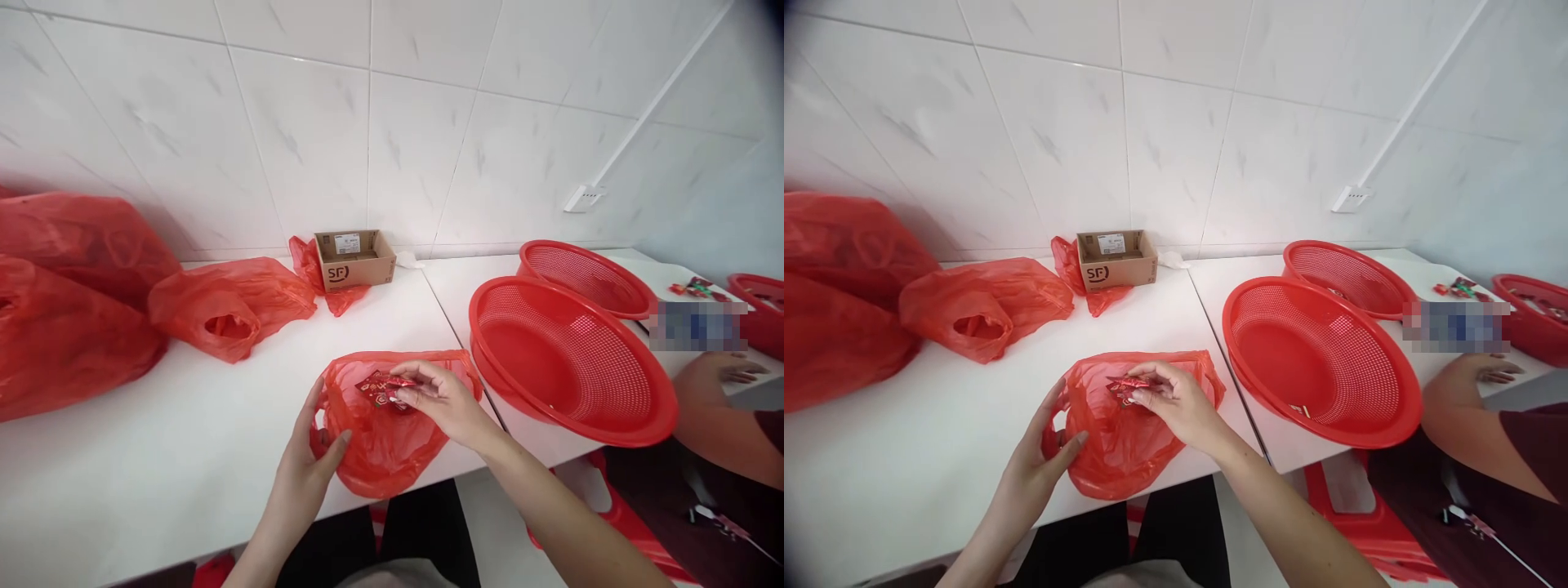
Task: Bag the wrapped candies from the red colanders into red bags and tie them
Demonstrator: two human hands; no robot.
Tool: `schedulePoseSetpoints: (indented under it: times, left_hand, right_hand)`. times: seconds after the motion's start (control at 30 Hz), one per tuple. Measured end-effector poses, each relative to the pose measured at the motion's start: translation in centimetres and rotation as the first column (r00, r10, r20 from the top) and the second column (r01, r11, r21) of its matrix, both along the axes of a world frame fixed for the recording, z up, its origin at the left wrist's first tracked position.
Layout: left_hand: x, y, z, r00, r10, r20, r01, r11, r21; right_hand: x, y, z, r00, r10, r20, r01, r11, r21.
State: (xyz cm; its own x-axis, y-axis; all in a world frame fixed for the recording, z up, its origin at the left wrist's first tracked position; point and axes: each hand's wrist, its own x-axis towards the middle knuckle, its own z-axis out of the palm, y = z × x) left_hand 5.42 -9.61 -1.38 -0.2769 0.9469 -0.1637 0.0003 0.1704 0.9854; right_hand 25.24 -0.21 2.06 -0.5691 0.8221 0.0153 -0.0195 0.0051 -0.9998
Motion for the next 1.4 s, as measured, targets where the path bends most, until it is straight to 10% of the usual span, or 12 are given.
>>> schedulePoseSetpoints:
  times: [0.67,0.97,1.07,1.2,1.4]
  left_hand:
    - [-0.3,-0.4,-0.4,0.992,0.016,-0.129,-0.021,0.999,-0.033]
    - [0.2,-0.5,0.0,0.988,0.062,-0.141,-0.065,0.998,-0.017]
    - [0.1,-0.6,0.2,0.990,0.036,-0.139,-0.041,0.999,-0.035]
    - [0.1,-0.5,0.2,0.998,0.020,-0.067,-0.022,0.999,-0.031]
    - [-0.1,-0.5,0.0,0.991,0.045,-0.125,-0.047,0.999,-0.017]
  right_hand:
    - [1.1,-0.7,0.1,0.993,-0.104,0.063,0.101,0.994,0.046]
    - [0.6,-1.9,-0.1,0.979,0.025,0.203,-0.048,0.993,0.110]
    - [0.2,-1.9,-0.8,0.894,0.097,0.438,-0.198,0.961,0.191]
    - [-0.2,-1.5,-2.5,0.644,-0.119,0.756,-0.263,0.893,0.365]
    - [-0.1,-1.3,-4.0,0.478,-0.283,0.832,-0.395,0.777,0.491]
